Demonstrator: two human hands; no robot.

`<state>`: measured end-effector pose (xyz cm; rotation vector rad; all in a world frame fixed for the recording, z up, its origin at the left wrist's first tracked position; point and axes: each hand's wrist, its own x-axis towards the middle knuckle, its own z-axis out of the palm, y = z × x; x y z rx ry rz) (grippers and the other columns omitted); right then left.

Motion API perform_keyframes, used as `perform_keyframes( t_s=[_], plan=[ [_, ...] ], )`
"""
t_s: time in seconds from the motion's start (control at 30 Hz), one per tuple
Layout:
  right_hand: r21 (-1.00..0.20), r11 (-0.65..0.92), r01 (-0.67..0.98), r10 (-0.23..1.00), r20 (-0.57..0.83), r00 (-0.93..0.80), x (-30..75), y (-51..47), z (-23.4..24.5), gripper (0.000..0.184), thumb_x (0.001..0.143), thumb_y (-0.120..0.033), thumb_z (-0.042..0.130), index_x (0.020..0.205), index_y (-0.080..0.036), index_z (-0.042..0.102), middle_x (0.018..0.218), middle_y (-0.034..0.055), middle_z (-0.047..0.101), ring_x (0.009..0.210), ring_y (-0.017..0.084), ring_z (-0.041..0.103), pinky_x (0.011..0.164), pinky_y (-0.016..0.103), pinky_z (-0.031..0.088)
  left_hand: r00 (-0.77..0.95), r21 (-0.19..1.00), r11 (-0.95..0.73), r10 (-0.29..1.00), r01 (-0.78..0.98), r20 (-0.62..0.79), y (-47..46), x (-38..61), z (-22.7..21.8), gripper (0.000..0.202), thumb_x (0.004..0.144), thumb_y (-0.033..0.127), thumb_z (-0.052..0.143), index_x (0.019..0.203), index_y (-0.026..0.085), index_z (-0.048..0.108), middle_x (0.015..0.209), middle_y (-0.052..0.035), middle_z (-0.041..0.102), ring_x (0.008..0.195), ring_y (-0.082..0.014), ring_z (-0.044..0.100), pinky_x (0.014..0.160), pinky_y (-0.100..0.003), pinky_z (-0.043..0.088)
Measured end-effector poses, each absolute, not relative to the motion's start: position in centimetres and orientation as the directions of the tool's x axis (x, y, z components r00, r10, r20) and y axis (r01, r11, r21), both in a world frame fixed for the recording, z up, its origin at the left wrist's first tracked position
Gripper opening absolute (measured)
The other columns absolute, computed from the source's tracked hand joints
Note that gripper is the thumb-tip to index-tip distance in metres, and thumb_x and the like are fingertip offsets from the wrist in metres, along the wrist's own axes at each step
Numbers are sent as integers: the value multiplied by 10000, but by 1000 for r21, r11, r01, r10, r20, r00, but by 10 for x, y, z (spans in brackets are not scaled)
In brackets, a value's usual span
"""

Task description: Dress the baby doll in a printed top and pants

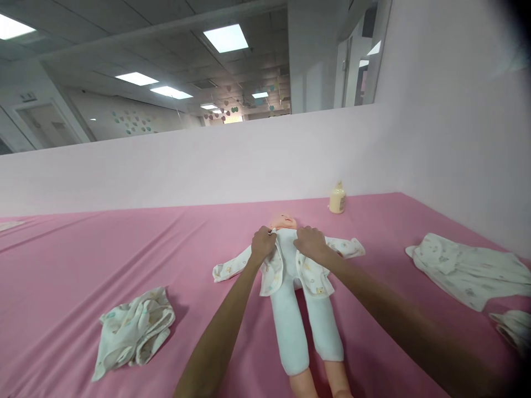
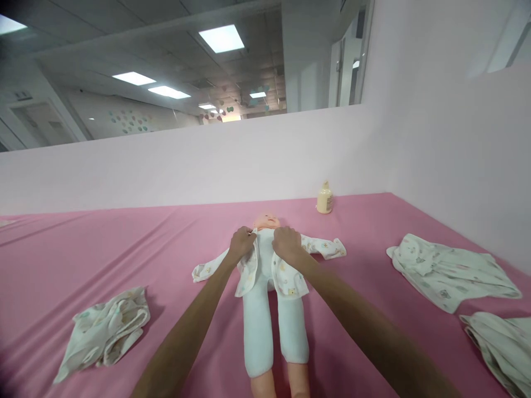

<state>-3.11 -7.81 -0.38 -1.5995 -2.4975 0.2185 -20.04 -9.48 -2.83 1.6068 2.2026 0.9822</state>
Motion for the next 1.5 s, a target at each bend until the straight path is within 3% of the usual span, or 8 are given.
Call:
perform_keyframes(
  t_s=[0.1,0.37,0.57,0.67,0.87,1.0,1.23,1.5],
  plan=[
    [-188,395,899,918,84,-386,-28,-68,-2,233,842,-180,527,1043,-157,644,1020,175,659,1012,298,626,816,363,441,-343,666,128,918,735,201,-92,-200,-28,156,807,269,480,695,180,541,674,-26,589,704,-170,555,621,-265,328],
    [-191,326,926,937,194,-289,-16,-50,-11,343,889,-79,349,1180,-94,529,1110,240,597,998,324,613,787,385,419,-331,750,28,908,661,258,-89,-196,-28,139,823,287,507,748,184,563,767,-23,638,742,-165,565,654,-265,359],
    [-363,305,880,951,70,-300,7,-37,-12,34,791,-190,536,818,-172,526,921,137,627,907,290,616,710,333,419,-277,684,9,918,729,283,-91,-195,-28,233,854,268,478,633,194,470,642,-5,536,657,-154,497,619,-272,304],
    [-487,263,833,951,-15,-309,20,-35,-6,137,724,-175,568,679,-195,439,704,64,591,739,226,624,610,283,415,-248,662,-21,918,749,310,-91,-195,-29,301,860,259,469,581,200,374,582,1,454,597,-148,433,589,-279,263],
    [-752,168,637,929,-96,-358,23,-42,1,162,700,-122,556,628,-194,430,533,-22,487,542,127,543,531,230,430,-217,637,-62,911,768,350,-90,-197,-32,321,860,213,457,570,198,318,571,2,402,587,-146,391,593,-290,225],
    [-926,-21,377,914,-170,-368,13,-46,-3,268,643,-108,629,533,-187,398,492,-54,385,479,77,393,479,217,392,-195,626,-87,909,775,368,-90,-197,-34,335,869,230,463,570,194,317,573,5,380,570,-141,332,590,-286,216],
    [-985,-117,124,951,-147,-273,-13,-46,-8,264,673,-91,588,513,-189,403,502,-51,365,510,84,417,525,221,439,-201,633,-115,892,765,406,-90,-196,-40,369,874,244,442,568,187,245,545,12,320,544,-135,285,575,-278,203],
    [-997,-1,77,977,-17,-210,-45,-41,-19,166,688,-132,586,565,-179,484,521,-33,443,502,94,439,498,230,387,-168,502,-77,890,861,425,-90,-191,-41,274,869,201,433,609,195,521,673,-17,589,635,-149,485,578,-272,250]
  ],
)
